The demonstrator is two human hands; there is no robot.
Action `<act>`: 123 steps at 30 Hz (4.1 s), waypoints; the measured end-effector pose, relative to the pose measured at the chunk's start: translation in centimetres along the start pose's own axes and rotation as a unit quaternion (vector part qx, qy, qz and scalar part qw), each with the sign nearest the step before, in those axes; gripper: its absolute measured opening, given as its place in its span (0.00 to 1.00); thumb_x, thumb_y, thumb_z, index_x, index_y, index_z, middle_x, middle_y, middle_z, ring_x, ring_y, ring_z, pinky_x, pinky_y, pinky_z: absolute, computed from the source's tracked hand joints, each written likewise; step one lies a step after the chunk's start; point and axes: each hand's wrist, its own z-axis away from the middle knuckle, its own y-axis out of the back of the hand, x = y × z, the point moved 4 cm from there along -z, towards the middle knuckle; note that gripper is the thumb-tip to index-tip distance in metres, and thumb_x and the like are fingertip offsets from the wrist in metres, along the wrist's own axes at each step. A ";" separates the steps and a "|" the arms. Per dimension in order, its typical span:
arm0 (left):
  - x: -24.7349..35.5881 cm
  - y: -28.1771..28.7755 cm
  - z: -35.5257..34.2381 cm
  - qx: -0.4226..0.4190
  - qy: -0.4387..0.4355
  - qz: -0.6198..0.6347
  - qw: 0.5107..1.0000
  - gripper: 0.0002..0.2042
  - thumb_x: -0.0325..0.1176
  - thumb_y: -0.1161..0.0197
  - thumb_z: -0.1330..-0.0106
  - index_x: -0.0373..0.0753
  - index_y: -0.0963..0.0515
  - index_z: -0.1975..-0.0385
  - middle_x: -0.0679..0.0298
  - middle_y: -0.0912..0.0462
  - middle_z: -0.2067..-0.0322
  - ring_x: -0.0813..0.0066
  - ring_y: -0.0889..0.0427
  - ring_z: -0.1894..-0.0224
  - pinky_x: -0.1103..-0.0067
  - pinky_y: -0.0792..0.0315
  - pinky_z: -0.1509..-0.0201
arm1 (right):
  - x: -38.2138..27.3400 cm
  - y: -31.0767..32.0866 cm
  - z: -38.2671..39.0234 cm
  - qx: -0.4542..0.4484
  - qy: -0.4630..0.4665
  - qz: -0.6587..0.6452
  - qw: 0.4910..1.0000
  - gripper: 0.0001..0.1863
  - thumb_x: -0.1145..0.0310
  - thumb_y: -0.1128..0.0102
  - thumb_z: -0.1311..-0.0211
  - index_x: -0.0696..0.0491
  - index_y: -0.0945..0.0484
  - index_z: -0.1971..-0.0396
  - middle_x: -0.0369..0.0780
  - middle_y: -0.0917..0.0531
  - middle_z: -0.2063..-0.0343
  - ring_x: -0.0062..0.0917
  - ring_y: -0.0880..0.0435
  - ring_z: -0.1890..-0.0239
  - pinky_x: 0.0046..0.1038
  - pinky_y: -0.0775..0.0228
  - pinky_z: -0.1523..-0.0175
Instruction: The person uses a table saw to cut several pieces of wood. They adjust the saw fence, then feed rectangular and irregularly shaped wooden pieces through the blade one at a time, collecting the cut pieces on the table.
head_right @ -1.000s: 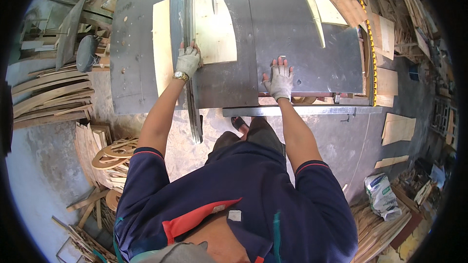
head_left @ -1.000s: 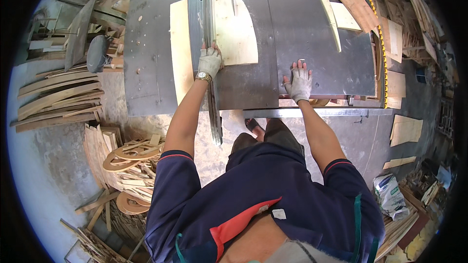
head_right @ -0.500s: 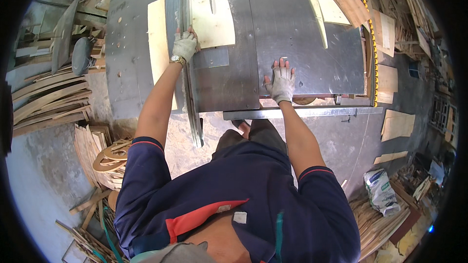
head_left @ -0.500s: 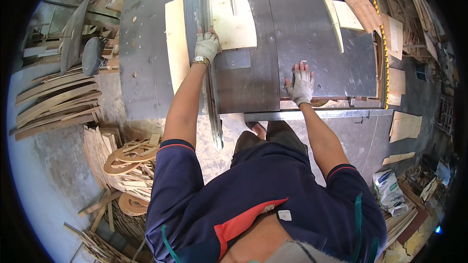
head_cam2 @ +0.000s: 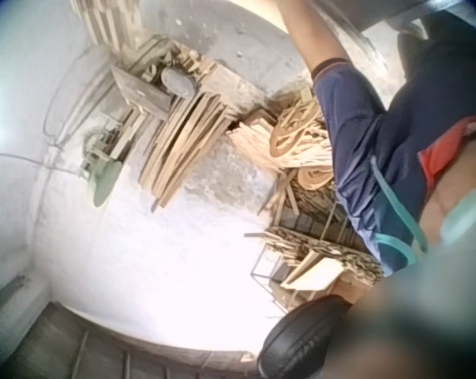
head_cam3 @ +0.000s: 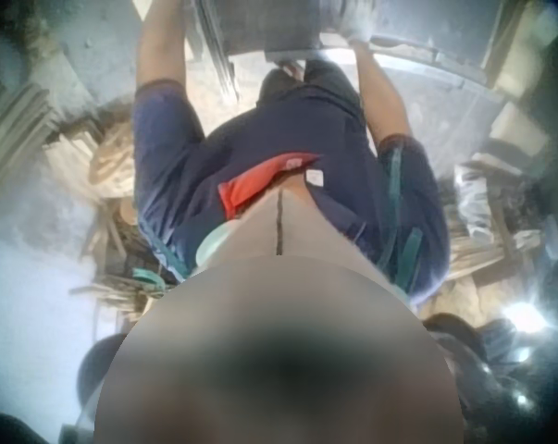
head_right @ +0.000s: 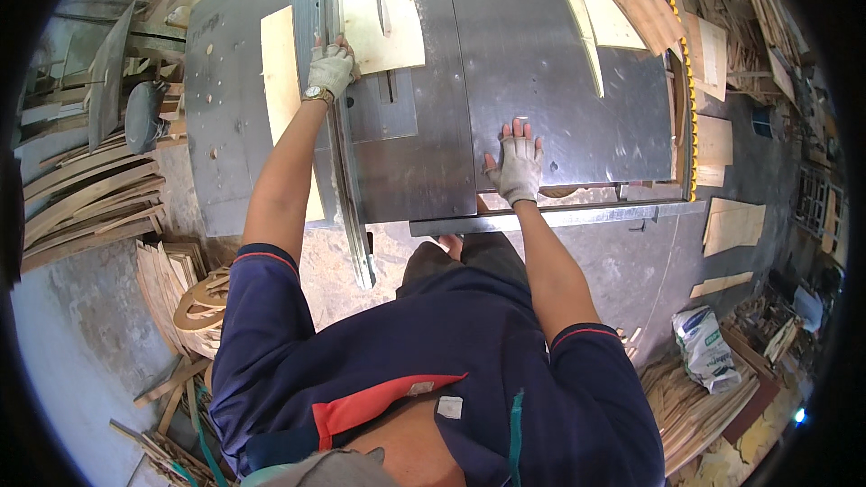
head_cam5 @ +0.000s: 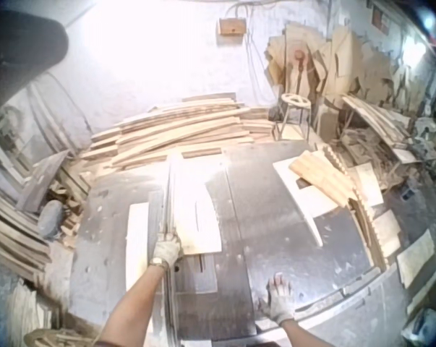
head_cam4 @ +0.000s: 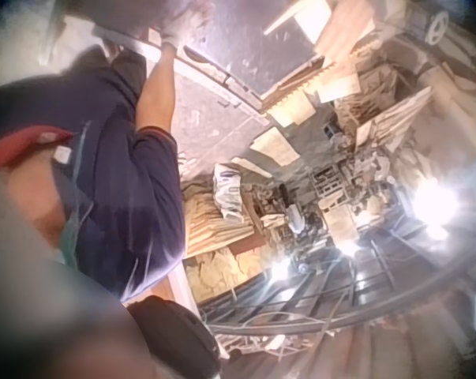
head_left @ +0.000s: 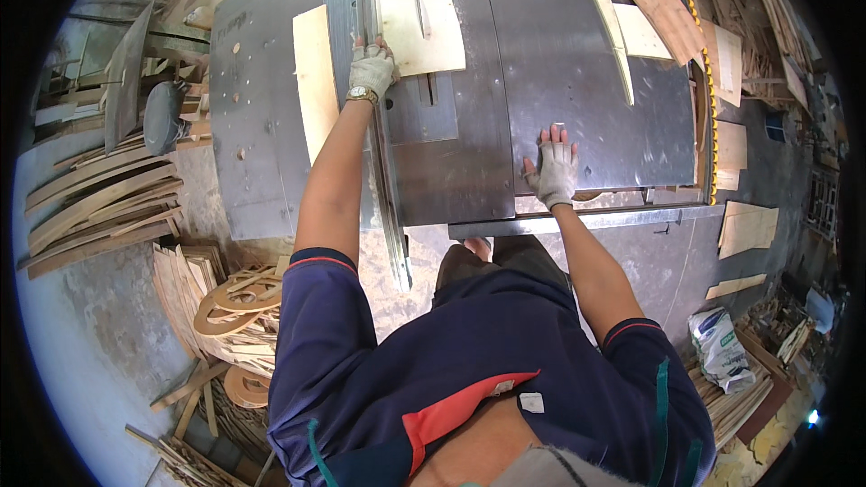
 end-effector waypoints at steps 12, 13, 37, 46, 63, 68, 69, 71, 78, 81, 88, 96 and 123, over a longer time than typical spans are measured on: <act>2.8 1.8 -4.8 0.014 -0.020 0.028 0.999 0.28 0.60 0.58 0.25 0.41 0.27 0.43 0.62 0.20 0.46 0.67 0.25 0.41 0.59 0.35 0.35 | 0.0 0.2 0.2 -0.015 -0.003 -0.004 1.000 0.45 0.45 0.37 0.41 0.50 0.39 0.27 0.43 0.46 0.23 0.40 0.53 0.20 0.51 0.67 0.20; 2.9 1.3 -4.8 0.048 -0.024 -0.229 0.972 0.26 0.58 0.56 0.25 0.40 0.25 0.48 0.63 0.20 0.48 0.70 0.27 0.40 0.61 0.43 0.28 | 0.0 0.2 0.3 -0.013 -0.001 -0.008 1.000 0.46 0.45 0.37 0.41 0.50 0.39 0.27 0.43 0.46 0.23 0.40 0.53 0.20 0.51 0.67 0.20; 9.9 -17.9 -17.4 0.000 -0.097 -0.992 -0.077 0.27 0.44 0.35 0.39 0.44 0.26 0.39 0.62 0.23 0.38 0.66 0.32 0.30 0.50 0.55 0.22 | -2.8 10.8 -39.5 0.074 0.077 -0.272 0.956 0.24 0.56 0.41 0.35 0.56 0.23 0.45 0.49 0.17 0.54 0.48 0.20 0.49 0.44 0.28 0.44; 10.5 -20.6 -19.5 0.115 -0.238 -0.964 0.023 0.23 0.36 0.34 0.38 0.43 0.24 0.42 0.56 0.16 0.49 0.56 0.19 0.45 0.59 0.34 0.33 | -19.1 8.0 -57.5 -0.036 0.070 -0.080 0.994 0.33 0.42 0.37 0.44 0.52 0.22 0.47 0.47 0.17 0.48 0.42 0.20 0.42 0.44 0.30 0.38; -0.3 -13.1 17.0 0.441 -0.547 -0.199 0.683 0.23 0.46 0.39 0.25 0.30 0.29 0.45 0.56 0.23 0.51 0.66 0.18 0.58 0.70 0.17 0.54 | 7.1 19.3 -35.4 0.127 -0.018 -0.240 0.962 0.26 0.59 0.34 0.38 0.64 0.26 0.49 0.51 0.16 0.59 0.42 0.16 0.57 0.39 0.25 0.52; -6.7 -12.2 27.3 0.512 -0.531 -0.235 0.634 0.22 0.44 0.41 0.24 0.29 0.29 0.45 0.59 0.24 0.52 0.70 0.22 0.58 0.75 0.24 0.52 | 5.0 27.6 -21.8 0.211 0.006 -0.387 0.897 0.19 0.74 0.38 0.35 0.60 0.26 0.45 0.42 0.19 0.58 0.25 0.20 0.58 0.30 0.24 0.55; -8.8 -12.7 29.2 0.577 -0.510 -0.271 0.577 0.21 0.42 0.41 0.24 0.29 0.28 0.45 0.60 0.24 0.53 0.71 0.22 0.58 0.76 0.25 0.51 | 3.4 28.4 -19.6 0.209 -0.021 -0.417 0.884 0.19 0.76 0.39 0.35 0.60 0.26 0.45 0.40 0.19 0.58 0.23 0.21 0.58 0.28 0.24 0.56; -13.3 -14.5 31.2 0.533 -0.318 -0.474 0.625 0.21 0.32 0.40 0.29 0.33 0.30 0.39 0.61 0.22 0.50 0.73 0.22 0.53 0.75 0.25 0.50 | -1.9 30.0 -16.2 0.216 0.061 -0.489 0.843 0.14 0.75 0.42 0.32 0.58 0.26 0.48 0.37 0.21 0.59 0.18 0.22 0.62 0.23 0.25 0.60; -25.5 -19.3 45.5 0.353 -0.378 -0.664 0.540 0.17 0.30 0.32 0.39 0.38 0.22 0.49 0.55 0.15 0.63 0.54 0.14 0.64 0.68 0.22 0.60 | -25.6 27.9 -5.9 0.114 0.167 -0.583 0.787 0.17 0.73 0.36 0.34 0.60 0.28 0.49 0.36 0.22 0.63 0.17 0.22 0.66 0.23 0.24 0.67; -27.6 -15.2 54.1 0.571 -0.316 -0.588 0.478 0.07 0.34 0.36 0.31 0.39 0.22 0.60 0.57 0.16 0.76 0.69 0.14 0.74 0.72 0.25 0.71 | -36.0 23.2 0.8 -0.039 0.226 -0.625 0.746 0.18 0.71 0.34 0.35 0.61 0.26 0.50 0.36 0.23 0.63 0.17 0.24 0.66 0.25 0.28 0.66; -41.6 -1.4 64.5 0.650 -0.509 -0.106 0.555 0.14 0.38 0.39 0.27 0.33 0.20 0.51 0.58 0.13 0.70 0.71 0.17 0.78 0.77 0.23 0.74 | -42.6 11.7 16.8 -0.229 0.619 -0.328 0.676 0.20 0.57 0.36 0.34 0.58 0.26 0.55 0.46 0.22 0.73 0.31 0.22 0.70 0.38 0.29 0.61; -47.9 13.0 66.8 0.665 -0.523 0.283 0.452 0.14 0.31 0.46 0.26 0.32 0.27 0.45 0.56 0.16 0.61 0.68 0.14 0.67 0.71 0.13 0.67 | -32.8 3.1 19.7 -0.491 0.543 -0.063 0.678 0.21 0.56 0.35 0.36 0.59 0.23 0.56 0.42 0.21 0.73 0.27 0.21 0.71 0.32 0.29 0.64; -36.3 16.5 57.0 0.477 0.122 -0.543 0.680 0.18 0.42 0.44 0.25 0.39 0.29 0.43 0.59 0.20 0.61 0.72 0.21 0.62 0.71 0.24 0.58 | -3.1 5.4 7.8 -0.254 0.106 -0.252 0.928 0.25 0.49 0.35 0.40 0.56 0.18 0.54 0.52 0.14 0.58 0.45 0.14 0.53 0.40 0.24 0.48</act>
